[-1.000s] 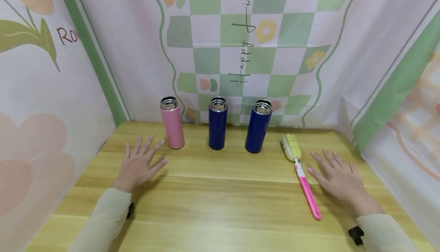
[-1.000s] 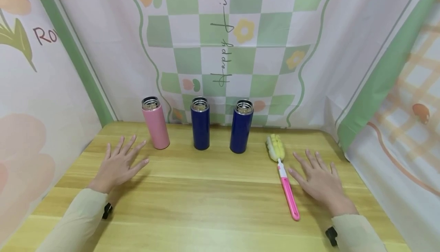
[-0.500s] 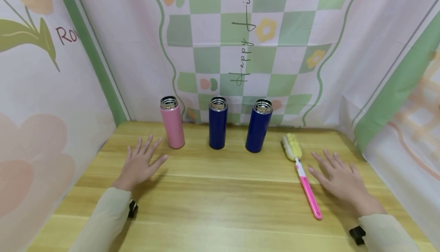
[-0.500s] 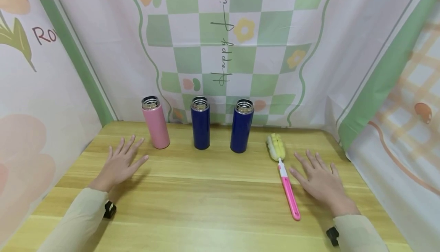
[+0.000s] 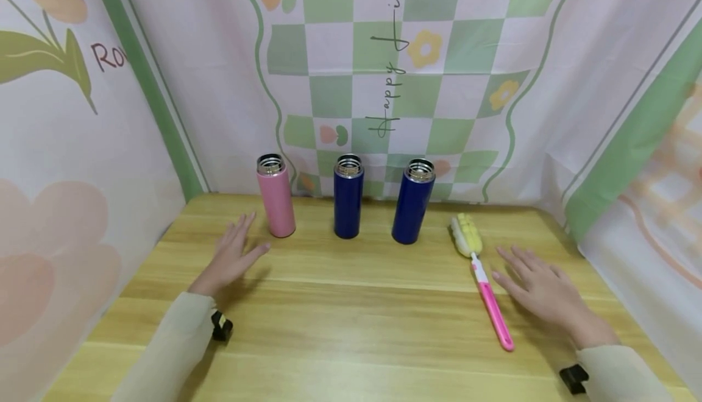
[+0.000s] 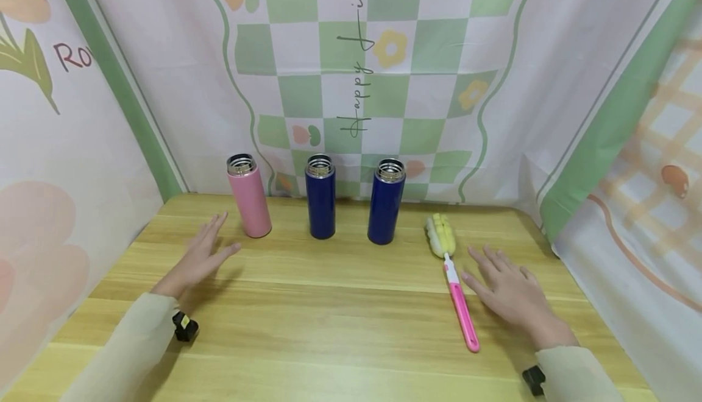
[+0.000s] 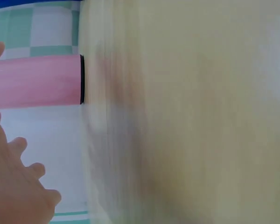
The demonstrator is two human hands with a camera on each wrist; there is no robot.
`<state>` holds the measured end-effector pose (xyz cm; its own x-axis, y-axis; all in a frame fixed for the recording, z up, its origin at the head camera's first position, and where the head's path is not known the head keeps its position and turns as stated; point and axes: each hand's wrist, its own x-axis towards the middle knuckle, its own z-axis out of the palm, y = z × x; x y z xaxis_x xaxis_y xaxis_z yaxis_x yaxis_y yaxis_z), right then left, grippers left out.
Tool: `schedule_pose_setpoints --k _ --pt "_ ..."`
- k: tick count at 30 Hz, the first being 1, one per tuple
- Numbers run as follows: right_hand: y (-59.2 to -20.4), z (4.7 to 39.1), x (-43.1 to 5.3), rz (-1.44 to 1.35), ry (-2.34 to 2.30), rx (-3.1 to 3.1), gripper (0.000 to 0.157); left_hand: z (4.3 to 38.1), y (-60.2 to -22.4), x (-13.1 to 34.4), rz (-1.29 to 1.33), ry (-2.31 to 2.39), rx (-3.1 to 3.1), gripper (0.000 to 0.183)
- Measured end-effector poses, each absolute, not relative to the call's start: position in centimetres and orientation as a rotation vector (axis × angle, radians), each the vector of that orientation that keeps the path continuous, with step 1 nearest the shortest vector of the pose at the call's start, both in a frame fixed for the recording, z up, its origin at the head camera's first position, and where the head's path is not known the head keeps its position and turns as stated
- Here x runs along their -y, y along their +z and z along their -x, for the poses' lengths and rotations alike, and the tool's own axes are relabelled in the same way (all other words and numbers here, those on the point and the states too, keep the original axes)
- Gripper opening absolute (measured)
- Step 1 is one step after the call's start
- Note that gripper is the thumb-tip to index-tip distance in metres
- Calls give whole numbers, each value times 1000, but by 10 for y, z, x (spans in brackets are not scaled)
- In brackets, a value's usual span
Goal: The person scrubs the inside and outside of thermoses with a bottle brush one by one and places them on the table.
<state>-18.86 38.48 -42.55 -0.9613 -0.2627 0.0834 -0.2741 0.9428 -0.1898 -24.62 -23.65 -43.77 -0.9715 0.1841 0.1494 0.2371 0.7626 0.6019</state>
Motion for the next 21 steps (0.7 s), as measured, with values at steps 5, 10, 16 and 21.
schedule_pose_setpoints --k 5,10,16,21 --pt "-424 186 -382 -438 349 3045 69 255 -439 231 295 -1275 2803 90" --pt "-422 184 -379 -446 364 3036 67 263 -436 223 205 -1507 2719 97" --pt "-419 182 -375 -490 441 3031 64 276 -431 210 96 -1716 2574 101" --pt "-418 179 -372 -532 558 3015 64 286 -431 200 29 -1787 2509 103"
